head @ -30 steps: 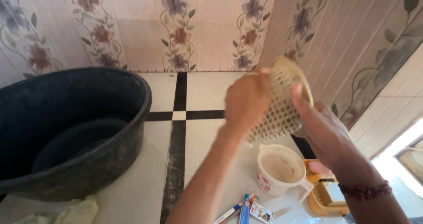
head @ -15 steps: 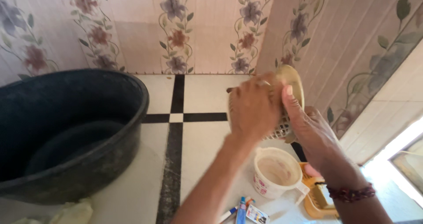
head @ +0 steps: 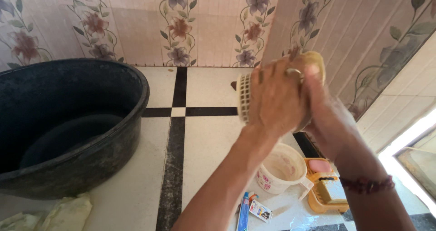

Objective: The person scrubs the inside and outside of a beige plastic container using a cloth and water from a nearby mug. They repeatedly rinse the container and wipe it down, focusing on the grid pattern and the bottom.

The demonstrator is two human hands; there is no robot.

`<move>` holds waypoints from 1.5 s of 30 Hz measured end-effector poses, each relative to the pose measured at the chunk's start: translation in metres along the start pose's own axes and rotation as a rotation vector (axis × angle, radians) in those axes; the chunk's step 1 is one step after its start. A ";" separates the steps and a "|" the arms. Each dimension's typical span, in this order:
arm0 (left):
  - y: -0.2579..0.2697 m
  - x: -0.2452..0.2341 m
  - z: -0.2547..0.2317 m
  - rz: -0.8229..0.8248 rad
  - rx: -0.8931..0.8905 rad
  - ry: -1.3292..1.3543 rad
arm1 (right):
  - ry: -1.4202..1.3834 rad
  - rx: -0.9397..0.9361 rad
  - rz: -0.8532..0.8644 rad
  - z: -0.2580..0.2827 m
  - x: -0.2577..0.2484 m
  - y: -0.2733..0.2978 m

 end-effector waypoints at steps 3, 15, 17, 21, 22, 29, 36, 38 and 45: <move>-0.019 -0.012 0.015 0.437 -0.373 0.160 | 0.220 0.423 -0.096 0.011 0.003 0.004; 0.009 -0.008 -0.003 -0.066 0.142 0.048 | -0.722 0.534 -0.117 0.027 0.007 -0.006; 0.002 -0.004 0.016 0.318 -0.066 0.051 | -0.313 0.257 -0.143 0.019 -0.002 0.006; -0.002 -0.004 0.059 0.579 -0.489 0.339 | -0.175 0.356 -0.159 0.004 -0.007 0.006; 0.002 -0.007 0.071 0.614 -0.593 0.450 | -0.458 0.740 -0.163 -0.003 -0.004 0.001; 0.016 -0.025 0.084 0.574 -0.690 1.187 | -0.738 0.602 0.128 -0.052 -0.033 -0.004; 0.010 -0.025 0.069 0.417 -0.781 1.570 | -0.879 0.431 0.100 -0.069 -0.038 -0.011; 0.012 -0.023 0.070 0.379 -0.755 1.372 | -0.873 0.441 0.033 -0.062 -0.030 -0.016; 0.031 0.017 0.041 0.190 -0.673 1.256 | -0.179 0.609 -0.309 -0.035 0.002 -0.028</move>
Point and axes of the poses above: each hand's wrist, its own y-axis away from the middle knuckle, its own x-axis out of the palm, z = x × y, the point moved 1 cm from there along -y, towards the middle knuckle, and after that the axes turned 7 degrees about x, right-handed, at the moved point
